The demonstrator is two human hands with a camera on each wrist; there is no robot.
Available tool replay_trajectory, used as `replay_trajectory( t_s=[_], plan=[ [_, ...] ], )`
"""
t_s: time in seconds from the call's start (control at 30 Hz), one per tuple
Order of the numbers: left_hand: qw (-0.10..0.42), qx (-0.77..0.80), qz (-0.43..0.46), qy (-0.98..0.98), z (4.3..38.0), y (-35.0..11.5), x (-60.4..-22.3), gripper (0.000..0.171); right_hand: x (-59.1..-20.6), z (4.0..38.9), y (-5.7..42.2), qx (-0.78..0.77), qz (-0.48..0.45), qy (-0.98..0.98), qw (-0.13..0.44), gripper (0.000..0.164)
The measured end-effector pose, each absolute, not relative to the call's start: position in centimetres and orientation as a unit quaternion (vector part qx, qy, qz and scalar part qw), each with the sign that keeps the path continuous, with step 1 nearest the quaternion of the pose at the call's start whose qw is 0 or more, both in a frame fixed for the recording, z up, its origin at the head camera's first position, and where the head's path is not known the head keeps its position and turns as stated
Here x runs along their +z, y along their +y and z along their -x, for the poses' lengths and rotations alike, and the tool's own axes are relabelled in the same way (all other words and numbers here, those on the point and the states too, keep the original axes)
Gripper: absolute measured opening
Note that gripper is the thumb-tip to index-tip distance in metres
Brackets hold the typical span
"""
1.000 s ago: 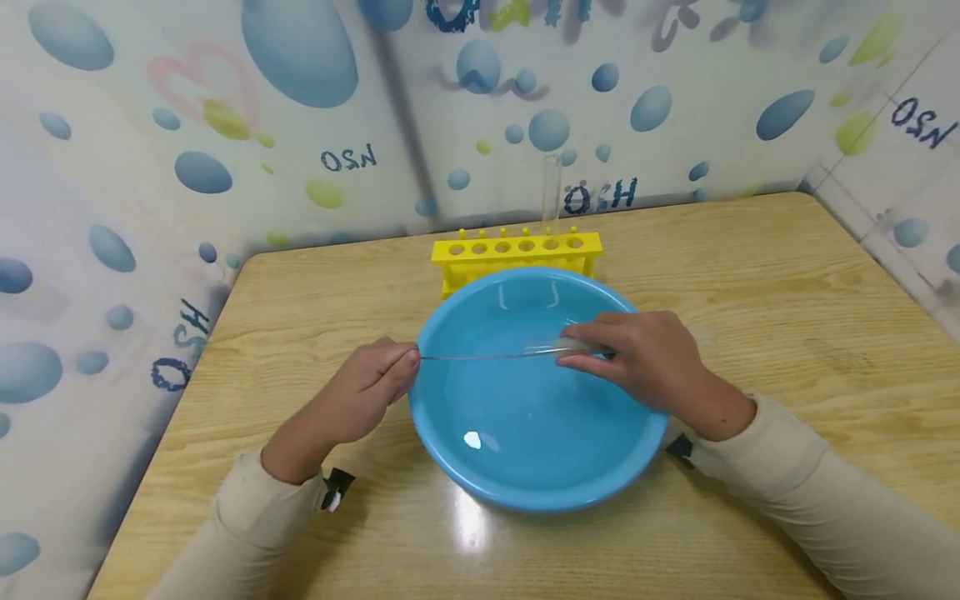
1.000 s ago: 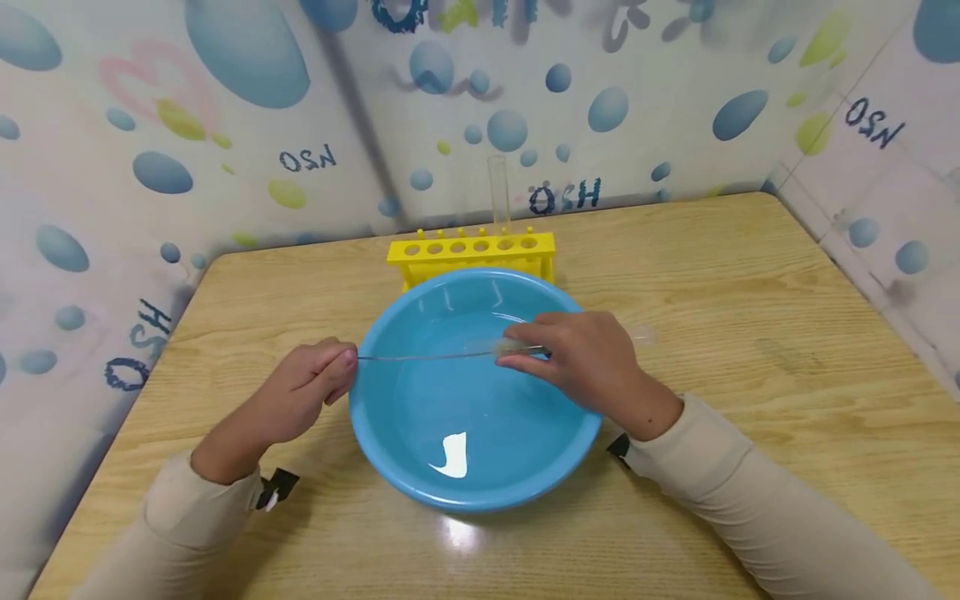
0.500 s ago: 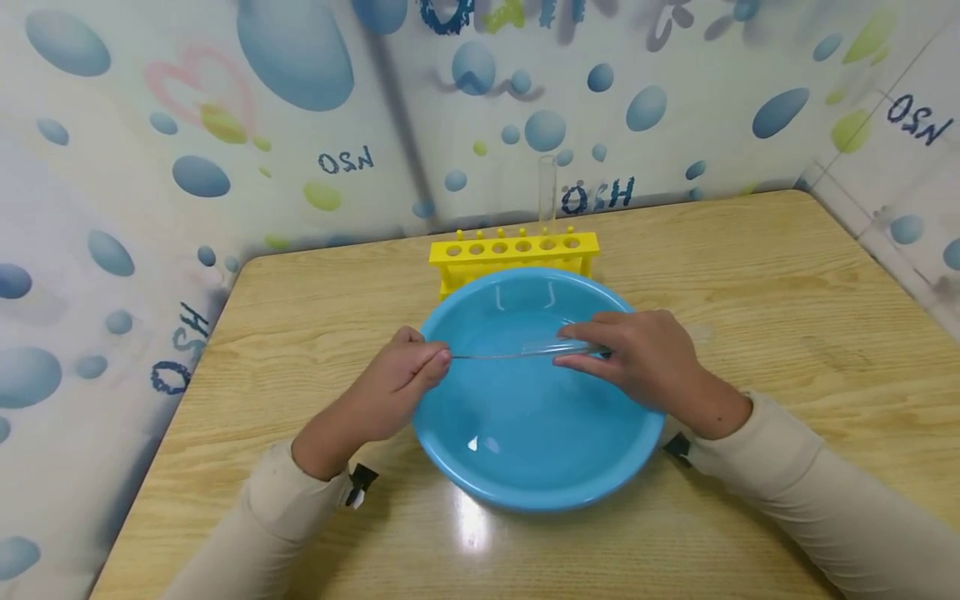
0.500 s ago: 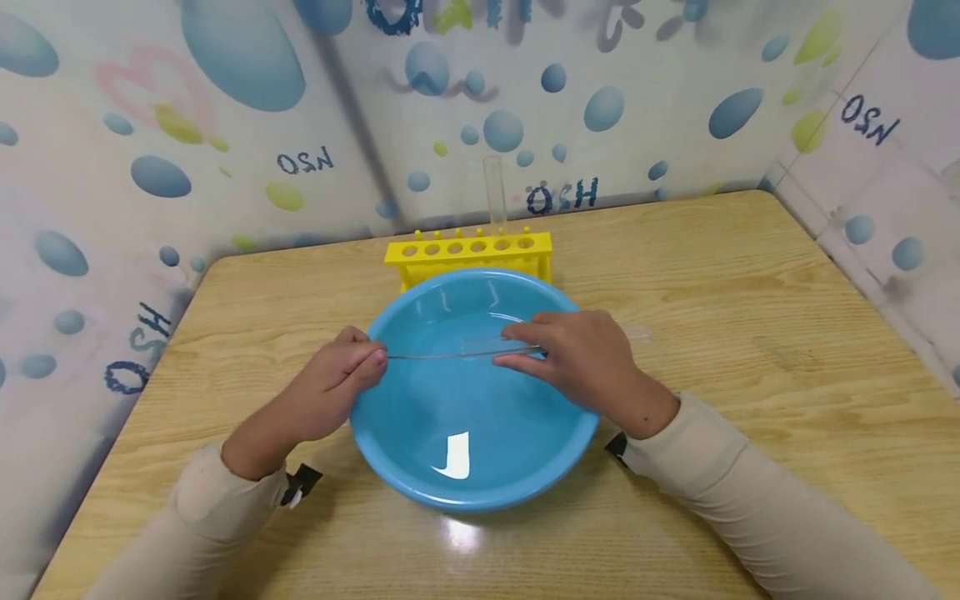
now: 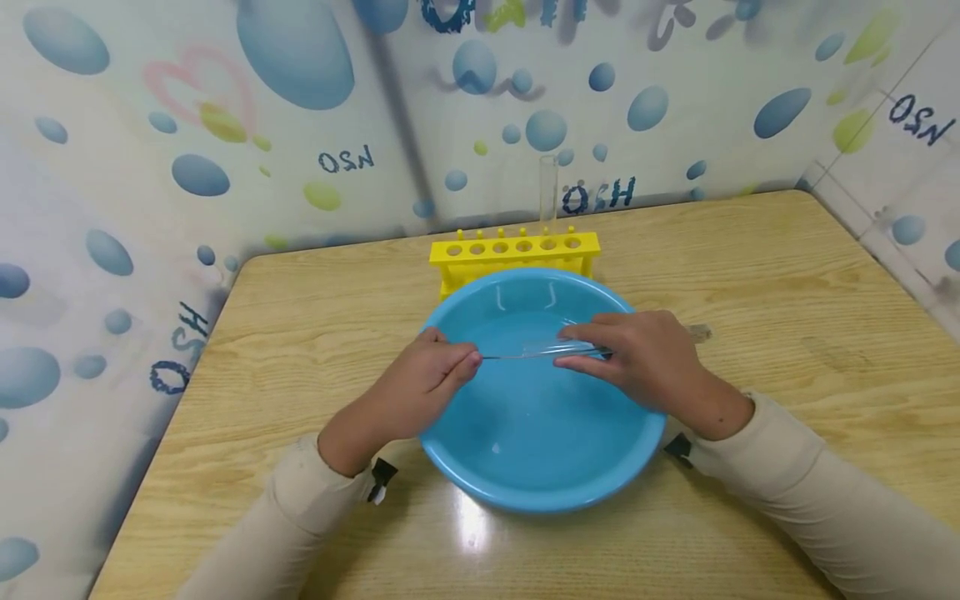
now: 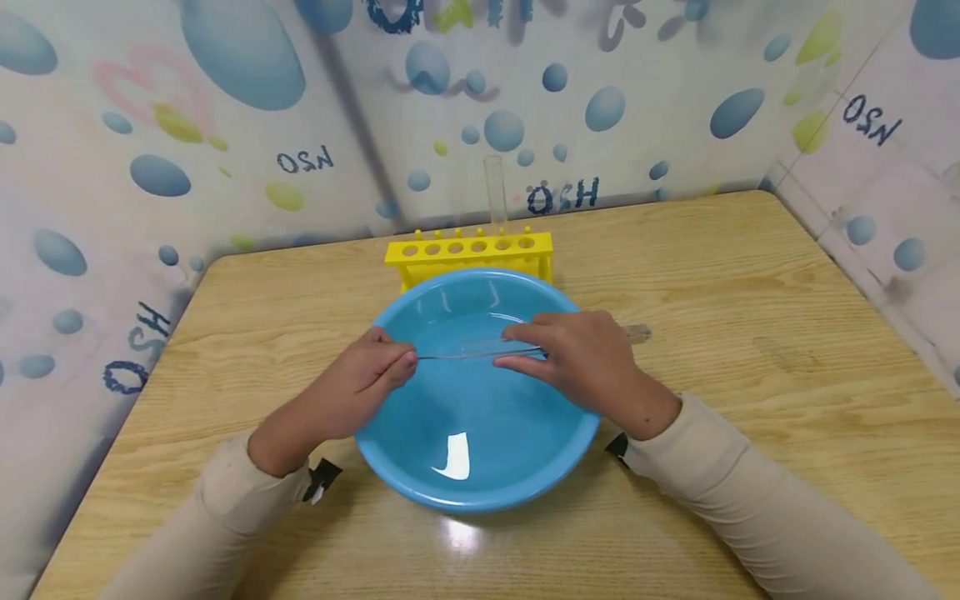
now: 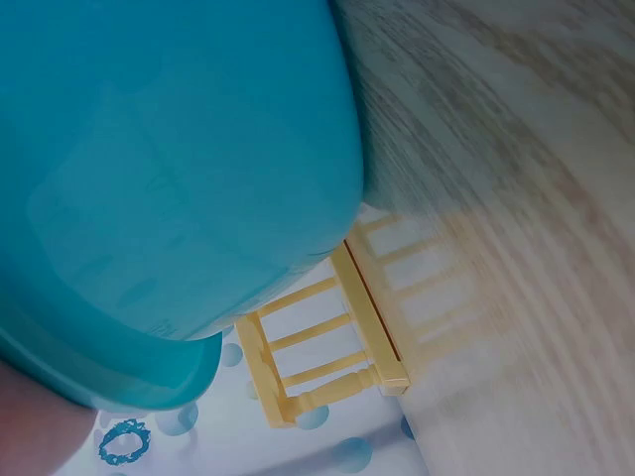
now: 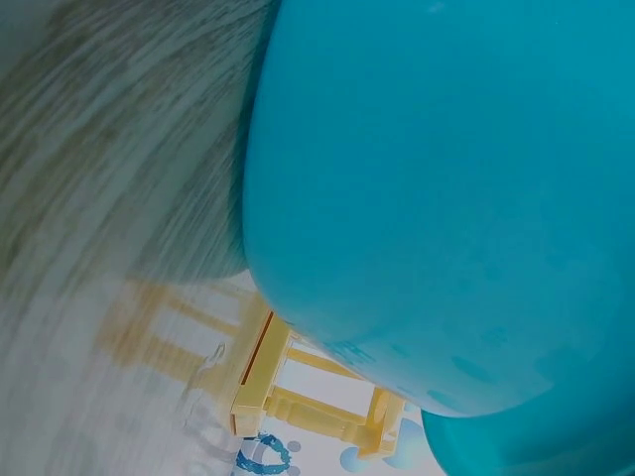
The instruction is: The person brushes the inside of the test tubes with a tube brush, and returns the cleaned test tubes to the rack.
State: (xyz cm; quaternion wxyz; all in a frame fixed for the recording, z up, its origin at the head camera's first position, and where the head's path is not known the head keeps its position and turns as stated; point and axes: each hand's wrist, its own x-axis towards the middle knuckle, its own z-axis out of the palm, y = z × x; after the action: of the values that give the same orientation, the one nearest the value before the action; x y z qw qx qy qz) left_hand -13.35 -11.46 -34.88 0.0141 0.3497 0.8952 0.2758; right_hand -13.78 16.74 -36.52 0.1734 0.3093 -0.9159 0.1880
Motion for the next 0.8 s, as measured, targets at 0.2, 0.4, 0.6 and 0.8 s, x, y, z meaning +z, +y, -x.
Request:
replay_trajectory(
  t_s=[0.2, 0.4, 0.6, 0.8],
  plan=[
    [0.011, 0.259, -0.359, 0.897, 13.43, -11.21, -35.02, 0.031, -36.41, 13.79, 16.67, 0.185, -0.313, -0.914, 0.179, 0.034],
    [0.001, 0.27, -0.349, 0.898, 13.27, -11.38, -35.24, 0.033, -36.44, 13.83, 16.64, 0.192, -0.313, -0.914, 0.172, 0.036],
    [-0.006, 0.335, -0.316, 0.888, 13.2, -11.36, -35.61, 0.03, -36.34, 13.78, 16.72, 0.194, -0.306, -0.916, 0.172, 0.036],
    [-0.01, 0.39, -0.274, 0.879, 13.2, -11.29, -35.74, 0.03, -36.29, 13.8, 16.7, 0.196, -0.307, -0.915, 0.175, 0.034]
  ],
)
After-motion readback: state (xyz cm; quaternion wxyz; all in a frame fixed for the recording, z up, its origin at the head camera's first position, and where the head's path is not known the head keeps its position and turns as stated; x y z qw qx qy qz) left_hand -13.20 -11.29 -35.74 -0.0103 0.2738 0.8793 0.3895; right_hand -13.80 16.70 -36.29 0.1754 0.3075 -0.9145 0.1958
